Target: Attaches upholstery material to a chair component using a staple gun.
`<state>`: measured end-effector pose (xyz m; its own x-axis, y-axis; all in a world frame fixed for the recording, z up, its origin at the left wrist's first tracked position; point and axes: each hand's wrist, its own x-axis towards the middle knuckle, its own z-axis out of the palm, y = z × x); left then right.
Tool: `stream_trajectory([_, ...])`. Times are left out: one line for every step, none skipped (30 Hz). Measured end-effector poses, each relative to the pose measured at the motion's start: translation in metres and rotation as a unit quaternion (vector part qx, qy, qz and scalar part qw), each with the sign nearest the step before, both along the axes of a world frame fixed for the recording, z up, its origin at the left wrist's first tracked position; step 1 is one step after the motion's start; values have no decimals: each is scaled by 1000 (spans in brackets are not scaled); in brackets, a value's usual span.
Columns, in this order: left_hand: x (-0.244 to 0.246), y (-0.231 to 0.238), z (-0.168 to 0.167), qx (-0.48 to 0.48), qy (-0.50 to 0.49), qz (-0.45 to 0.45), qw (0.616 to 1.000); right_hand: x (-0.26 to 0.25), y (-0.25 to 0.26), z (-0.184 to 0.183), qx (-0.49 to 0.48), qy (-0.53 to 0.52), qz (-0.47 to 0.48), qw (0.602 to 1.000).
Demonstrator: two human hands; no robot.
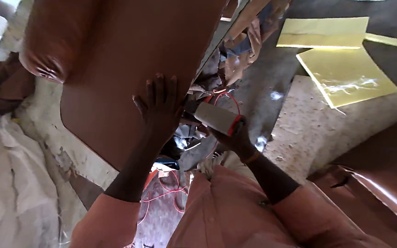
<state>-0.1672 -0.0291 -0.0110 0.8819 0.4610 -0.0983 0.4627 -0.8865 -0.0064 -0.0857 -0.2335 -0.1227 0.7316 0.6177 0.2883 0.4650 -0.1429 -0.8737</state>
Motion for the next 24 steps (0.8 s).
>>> stream_trajectory([1,2,-5,17,-4,3,1000,-2,1,2,-4,11,-3,1000])
stream_trajectory([1,5,-8,30,-7,6,999,-3,3,4,-4,21,-8,1000])
stream_trajectory([2,6,-10,38,-8,8,999,-3,5,6,-15,35,-13,999])
stream_trajectory([3,6,-11,42,-8,10,999,-3,5,7,-23,45,-9,999])
stream_trajectory([4,5,-11,44,-8,13,999,-4,5,7,-26,40,-8,999])
stream_trajectory([4,4,-11,44,-9,15,999,-4,5,6,-28,36,-10,999])
stream_trajectory([4,4,-10,42,-7,18,999,-5,5,6,-38,35,-18,999])
stream_trajectory([5,4,-9,37,-4,19,999,-6,5,4,-36,29,-26,999])
stream_trajectory([5,4,-7,30,0,19,999,-8,4,0,-26,22,-32,999])
stream_trajectory([5,4,-5,24,5,20,999,-10,2,-5,-11,13,-35,999])
stream_trajectory([5,5,-4,21,6,21,1000,-11,1,-7,-7,25,-37,999])
stream_trajectory([5,4,-5,20,6,24,999,-11,0,-7,-13,58,-42,997])
stream_trajectory([5,4,-5,20,5,26,999,-11,-1,-6,-17,74,-46,996])
stream_trajectory([4,4,-6,21,1,26,999,-11,-2,-4,-29,60,-46,997])
stream_trajectory([3,4,-7,24,-6,23,999,-10,-2,-3,-41,33,-41,998])
stream_trajectory([3,4,-8,28,-10,20,999,-9,-1,-3,-46,1,-38,998])
stream_trajectory([3,4,-8,31,-10,20,999,-7,0,-2,-42,-21,-38,998])
stream_trajectory([4,4,-7,29,-5,23,999,-7,2,2,-38,-25,-41,998])
stream_trajectory([5,4,-7,28,-3,26,999,-7,5,6,-39,-11,-43,998])
stream_trajectory([5,4,-8,29,-4,29,999,-7,6,11,-50,16,-40,998])
stream_trajectory([6,4,-9,32,-4,30,999,-7,7,13,-55,32,-35,997])
stream_trajectory([6,3,-9,34,-2,32,999,-6,8,11,-53,29,-29,998])
stream_trajectory([7,3,-9,34,-2,34,999,-5,8,9,-50,11,-22,998])
stream_trajectory([7,3,-8,28,-5,36,999,-4,8,8,-51,-5,-16,999])
